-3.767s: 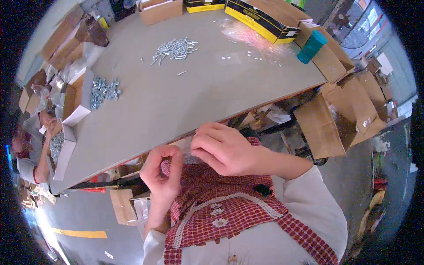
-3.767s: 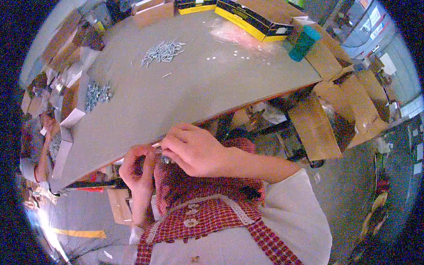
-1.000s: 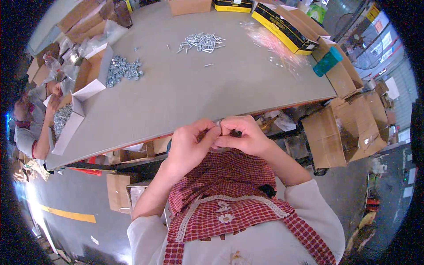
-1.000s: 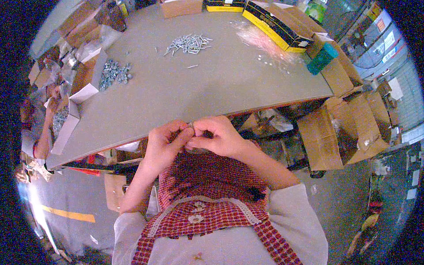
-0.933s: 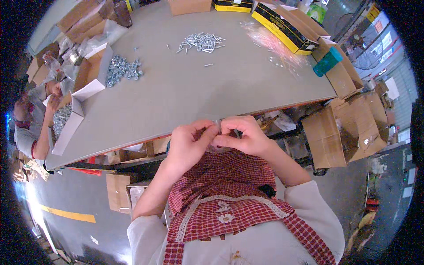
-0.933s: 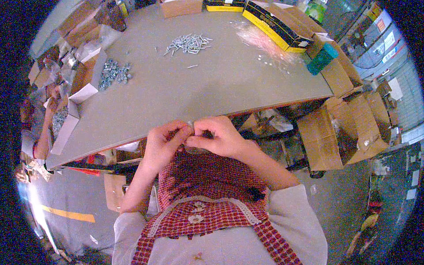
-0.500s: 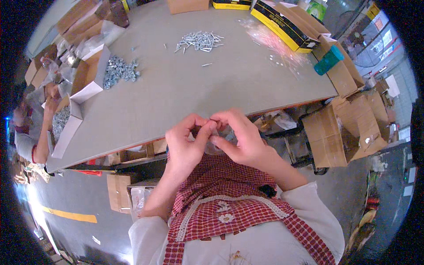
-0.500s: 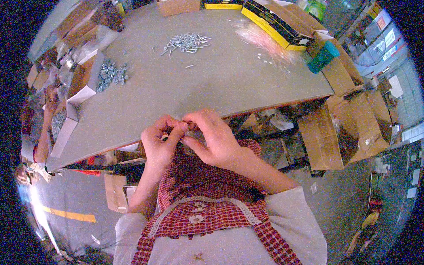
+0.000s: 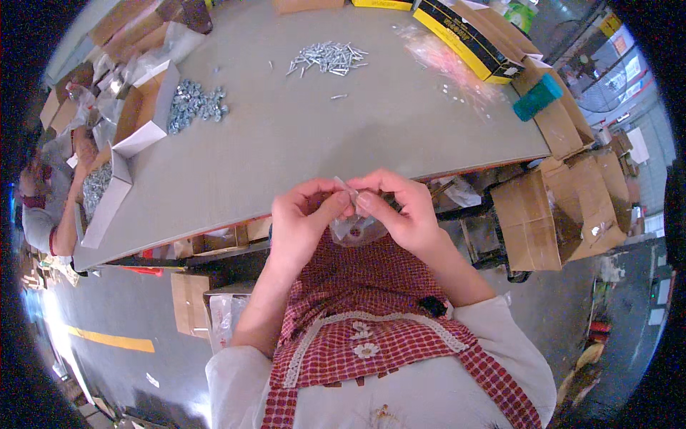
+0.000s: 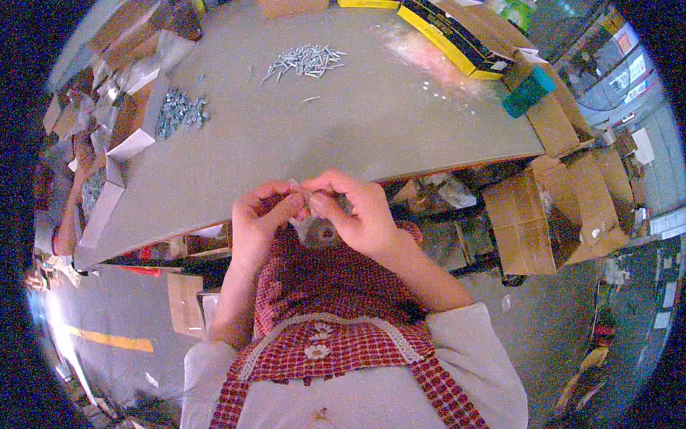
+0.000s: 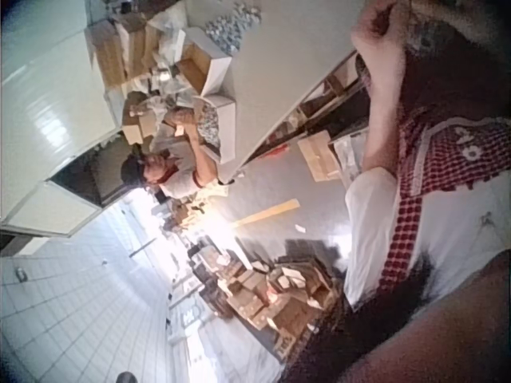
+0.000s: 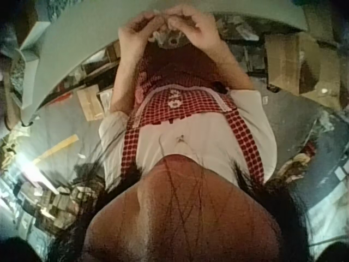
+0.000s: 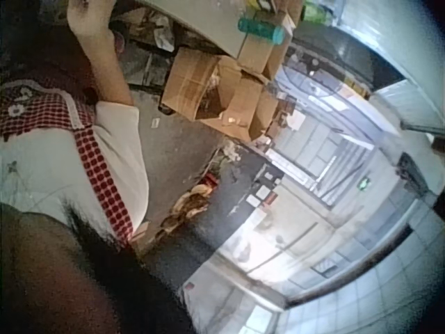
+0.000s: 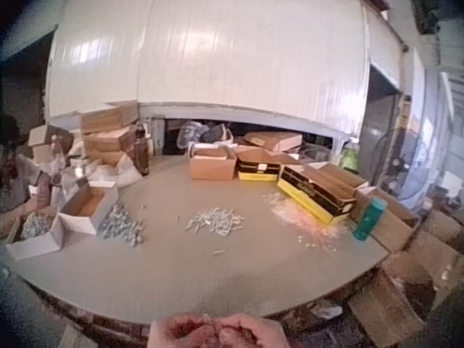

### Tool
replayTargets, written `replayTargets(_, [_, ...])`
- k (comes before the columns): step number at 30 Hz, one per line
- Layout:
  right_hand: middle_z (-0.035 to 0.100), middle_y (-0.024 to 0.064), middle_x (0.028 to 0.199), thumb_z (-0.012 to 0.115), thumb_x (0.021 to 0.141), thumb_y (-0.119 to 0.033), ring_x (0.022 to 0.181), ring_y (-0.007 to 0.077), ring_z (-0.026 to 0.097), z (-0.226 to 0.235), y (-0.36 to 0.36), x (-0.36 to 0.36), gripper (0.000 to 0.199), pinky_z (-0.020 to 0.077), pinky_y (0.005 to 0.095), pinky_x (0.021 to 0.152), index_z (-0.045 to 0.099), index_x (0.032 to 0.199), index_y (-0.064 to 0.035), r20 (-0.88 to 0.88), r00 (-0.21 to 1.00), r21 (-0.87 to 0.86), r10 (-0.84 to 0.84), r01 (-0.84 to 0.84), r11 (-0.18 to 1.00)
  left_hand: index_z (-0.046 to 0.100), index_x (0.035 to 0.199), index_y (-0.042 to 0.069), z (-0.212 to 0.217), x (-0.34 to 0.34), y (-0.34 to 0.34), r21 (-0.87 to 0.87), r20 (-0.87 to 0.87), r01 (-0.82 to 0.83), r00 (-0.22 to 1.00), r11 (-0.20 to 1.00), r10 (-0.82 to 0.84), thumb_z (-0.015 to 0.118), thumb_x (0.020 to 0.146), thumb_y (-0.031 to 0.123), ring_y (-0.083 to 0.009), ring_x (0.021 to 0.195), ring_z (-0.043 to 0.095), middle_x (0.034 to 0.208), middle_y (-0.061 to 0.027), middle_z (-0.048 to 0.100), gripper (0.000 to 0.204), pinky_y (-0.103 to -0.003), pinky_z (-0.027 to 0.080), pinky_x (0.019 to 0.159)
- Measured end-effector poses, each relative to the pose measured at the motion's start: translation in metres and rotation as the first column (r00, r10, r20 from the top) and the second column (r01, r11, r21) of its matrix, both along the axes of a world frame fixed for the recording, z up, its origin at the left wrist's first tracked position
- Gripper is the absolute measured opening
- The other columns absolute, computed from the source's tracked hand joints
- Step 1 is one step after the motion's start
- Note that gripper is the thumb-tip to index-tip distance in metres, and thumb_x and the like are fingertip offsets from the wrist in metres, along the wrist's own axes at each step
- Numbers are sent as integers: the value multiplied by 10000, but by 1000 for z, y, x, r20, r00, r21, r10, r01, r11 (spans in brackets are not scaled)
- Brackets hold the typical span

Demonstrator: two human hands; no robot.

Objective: Packing small screws or bolts into clear plastic bags at a workstation.

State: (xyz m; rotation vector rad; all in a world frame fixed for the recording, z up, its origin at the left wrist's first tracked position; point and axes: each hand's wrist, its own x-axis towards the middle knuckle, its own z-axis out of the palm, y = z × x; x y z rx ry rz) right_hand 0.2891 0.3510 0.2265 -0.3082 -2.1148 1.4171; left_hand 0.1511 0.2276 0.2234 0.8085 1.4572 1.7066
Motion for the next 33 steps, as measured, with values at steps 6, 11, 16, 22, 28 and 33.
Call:
replayTargets(6, [675, 56, 855, 598, 947, -92, 776, 121, 645, -7, 1, -1, 155, 515, 281, 730, 651, 1075, -21, -38, 999, -35, 30, -31, 999, 677, 953, -1, -3, -1, 1, 0, 35, 33, 999, 999, -33, 678, 881, 59, -113, 739, 631, 841, -52, 688, 94, -243, 486, 670])
replayTargets(11, [662, 48, 877, 596, 949, -87, 792, 108, 632, -14, 3, -1, 163, 508, 270, 743, 644, 1084, -9, -45, 997, -73, 64, -67, 995, 653, 924, 15, -10, -1, 3, 23, 38, 20, 999, 1000, -21, 668, 878, 43, -99, 710, 605, 803, -24, 653, 56, -233, 477, 657])
replayTargets(16, [658, 106, 938, 629, 925, -140, 855, 233, 657, -9, 4, -3, 229, 516, 335, 782, 629, 1113, -10, -6, 999, 72, 53, -52, 996, 636, 882, 26, -13, -1, 4, 54, 40, -3, 999, 999, 1, 666, 866, 27, -93, 696, 588, 789, -14, 633, 34, -233, 474, 654])
replayTargets(22, [652, 138, 1020, 689, 857, -201, 966, 369, 635, -2, 1, -6, 375, 506, 431, 840, 595, 1177, -30, 21, 998, 374, 51, -55, 926, 619, 860, 17, -18, 3, 4, 66, -160, -84, 983, 994, 94, 638, 829, 13, -44, 700, 552, 759, 6, 631, 36, -210, 450, 626])
replayTargets(28, [663, 145, 969, 668, 848, -158, 928, 372, 642, 4, 6, -5, 290, 511, 437, 810, 593, 1111, -61, 101, 995, 314, 19, -50, 948, 612, 828, 20, -5, 11, 2, 74, -401, -175, 896, 982, 190, 656, 801, 32, -38, 664, 535, 703, -1, 613, 53, -223, 452, 601])
replayTargets(33, [643, 148, 840, 634, 856, -110, 830, 378, 635, 11, 3, -5, 146, 500, 461, 729, 582, 988, -75, 181, 980, 412, -79, -2, 911, 620, 837, 24, -10, 10, -1, 38, -526, -187, 831, 982, 179, 664, 824, 63, -51, 617, 545, 695, -31, 633, 60, -239, 459, 571])
